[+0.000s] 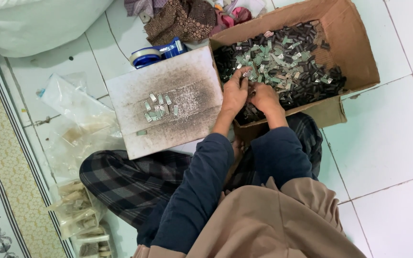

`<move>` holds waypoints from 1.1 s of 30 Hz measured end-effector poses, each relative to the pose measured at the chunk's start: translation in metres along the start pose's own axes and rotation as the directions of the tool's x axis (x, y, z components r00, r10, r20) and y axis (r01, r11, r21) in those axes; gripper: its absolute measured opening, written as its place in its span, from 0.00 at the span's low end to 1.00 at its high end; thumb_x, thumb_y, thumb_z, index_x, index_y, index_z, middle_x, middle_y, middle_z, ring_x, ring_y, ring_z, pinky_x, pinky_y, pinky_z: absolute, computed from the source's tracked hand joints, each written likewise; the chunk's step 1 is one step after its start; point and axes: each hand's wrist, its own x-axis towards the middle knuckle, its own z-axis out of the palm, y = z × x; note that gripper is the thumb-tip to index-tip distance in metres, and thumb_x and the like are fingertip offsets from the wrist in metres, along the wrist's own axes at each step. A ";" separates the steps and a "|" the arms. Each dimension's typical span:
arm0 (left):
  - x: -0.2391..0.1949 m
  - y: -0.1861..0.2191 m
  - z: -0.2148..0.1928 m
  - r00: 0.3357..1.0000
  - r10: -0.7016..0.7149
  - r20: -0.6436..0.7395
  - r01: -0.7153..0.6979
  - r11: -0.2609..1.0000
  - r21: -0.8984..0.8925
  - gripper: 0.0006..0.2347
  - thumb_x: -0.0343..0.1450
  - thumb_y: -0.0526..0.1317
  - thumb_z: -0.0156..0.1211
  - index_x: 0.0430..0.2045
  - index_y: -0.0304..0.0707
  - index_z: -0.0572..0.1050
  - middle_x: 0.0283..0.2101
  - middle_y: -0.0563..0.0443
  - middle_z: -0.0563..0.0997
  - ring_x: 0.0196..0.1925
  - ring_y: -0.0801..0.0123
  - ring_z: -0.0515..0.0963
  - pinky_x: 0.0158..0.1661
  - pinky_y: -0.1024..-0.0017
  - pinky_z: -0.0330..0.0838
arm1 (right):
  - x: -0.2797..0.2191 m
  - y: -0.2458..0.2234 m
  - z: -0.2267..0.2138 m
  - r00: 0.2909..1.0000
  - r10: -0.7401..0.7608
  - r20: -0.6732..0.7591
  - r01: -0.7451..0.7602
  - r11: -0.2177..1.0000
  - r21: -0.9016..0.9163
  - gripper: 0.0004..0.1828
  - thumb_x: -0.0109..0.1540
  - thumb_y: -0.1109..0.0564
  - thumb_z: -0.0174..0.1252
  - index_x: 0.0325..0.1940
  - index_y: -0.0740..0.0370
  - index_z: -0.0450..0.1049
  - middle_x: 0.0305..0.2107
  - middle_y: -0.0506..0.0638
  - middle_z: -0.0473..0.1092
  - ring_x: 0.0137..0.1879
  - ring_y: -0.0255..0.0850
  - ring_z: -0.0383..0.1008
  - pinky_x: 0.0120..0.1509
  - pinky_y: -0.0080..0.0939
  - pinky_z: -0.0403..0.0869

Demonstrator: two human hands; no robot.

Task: The person sits on the floor and picks small green and black plastic parts from a cardboard box, placing them onto a white board. They then gather the parts into small clear plastic bags, seal them with tape, and set the sealed bags aside. The process repeats with additional parts from the box.

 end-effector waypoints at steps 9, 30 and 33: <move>-0.003 0.006 -0.002 1.000 -0.005 -0.006 0.005 1.000 -0.021 0.15 0.75 0.35 0.52 0.53 0.58 0.78 0.45 0.41 0.86 0.49 0.51 0.85 0.52 0.57 0.80 | -0.009 -0.022 -0.009 0.998 0.010 0.067 -0.002 0.994 -0.114 0.18 0.62 0.61 0.53 0.51 0.75 0.79 0.38 0.74 0.77 0.46 0.71 0.78 0.46 0.73 0.76; 0.000 0.000 -0.003 0.988 0.102 -0.112 -0.109 0.992 -0.063 0.14 0.75 0.32 0.52 0.51 0.53 0.79 0.41 0.40 0.85 0.43 0.57 0.87 0.43 0.61 0.83 | 0.007 0.019 0.008 0.871 0.128 -0.474 0.116 0.884 0.453 0.12 0.69 0.42 0.60 0.42 0.47 0.83 0.31 0.55 0.77 0.47 0.59 0.77 0.49 0.60 0.74; 0.000 -0.004 -0.002 0.979 0.162 -0.122 -0.166 0.986 -0.024 0.15 0.75 0.32 0.53 0.52 0.53 0.79 0.46 0.40 0.84 0.51 0.46 0.83 0.50 0.56 0.80 | 0.011 0.022 0.010 0.842 0.175 -0.511 0.149 0.835 0.531 0.10 0.69 0.45 0.59 0.41 0.45 0.84 0.22 0.50 0.74 0.36 0.43 0.77 0.44 0.52 0.75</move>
